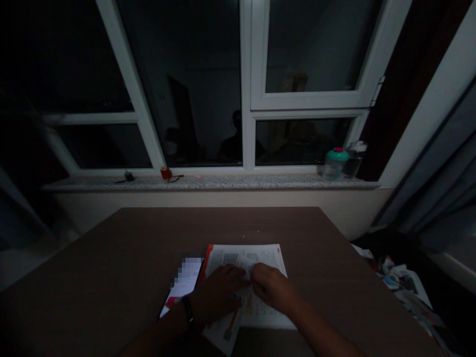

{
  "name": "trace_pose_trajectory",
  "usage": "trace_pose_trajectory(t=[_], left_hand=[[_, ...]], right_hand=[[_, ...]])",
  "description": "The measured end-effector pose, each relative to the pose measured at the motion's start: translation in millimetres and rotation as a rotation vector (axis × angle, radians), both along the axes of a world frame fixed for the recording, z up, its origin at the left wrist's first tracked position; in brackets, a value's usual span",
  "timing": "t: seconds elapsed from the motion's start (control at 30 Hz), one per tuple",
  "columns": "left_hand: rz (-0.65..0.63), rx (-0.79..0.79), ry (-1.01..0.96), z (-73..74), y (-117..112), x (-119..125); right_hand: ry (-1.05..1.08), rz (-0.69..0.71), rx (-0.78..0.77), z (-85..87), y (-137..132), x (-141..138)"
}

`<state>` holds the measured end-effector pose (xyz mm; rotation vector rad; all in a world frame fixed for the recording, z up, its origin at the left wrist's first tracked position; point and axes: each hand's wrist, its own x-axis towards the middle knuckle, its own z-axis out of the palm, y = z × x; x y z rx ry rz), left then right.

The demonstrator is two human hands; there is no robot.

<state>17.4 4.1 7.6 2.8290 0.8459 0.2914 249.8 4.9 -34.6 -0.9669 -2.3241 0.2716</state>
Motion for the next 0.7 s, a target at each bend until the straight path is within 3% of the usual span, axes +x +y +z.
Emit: trace_pose_trajectory(t=[0.13,0.4,0.57,0.7], left_hand=[[0.005,-0.011,0.019,0.3,0.8,0.2],[0.025,-0.020,0.001,-1.6,-1.0,0.4],[0.016,-0.034,-0.026,1.2,-3.8,-2.2],[-0.014,-0.070,-0.012,-0.5,-1.7,-5.2]], right_hand=[[-0.043,-0.021,0.030,-0.4,5.9,-2.6],[-0.099,-0.246,0.056,9.3,15.0,-2.9],[0.002,-0.334,0.065,5.4,14.2,0.2],[0.098,-0.304,0.046,5.1,8.9,0.3]])
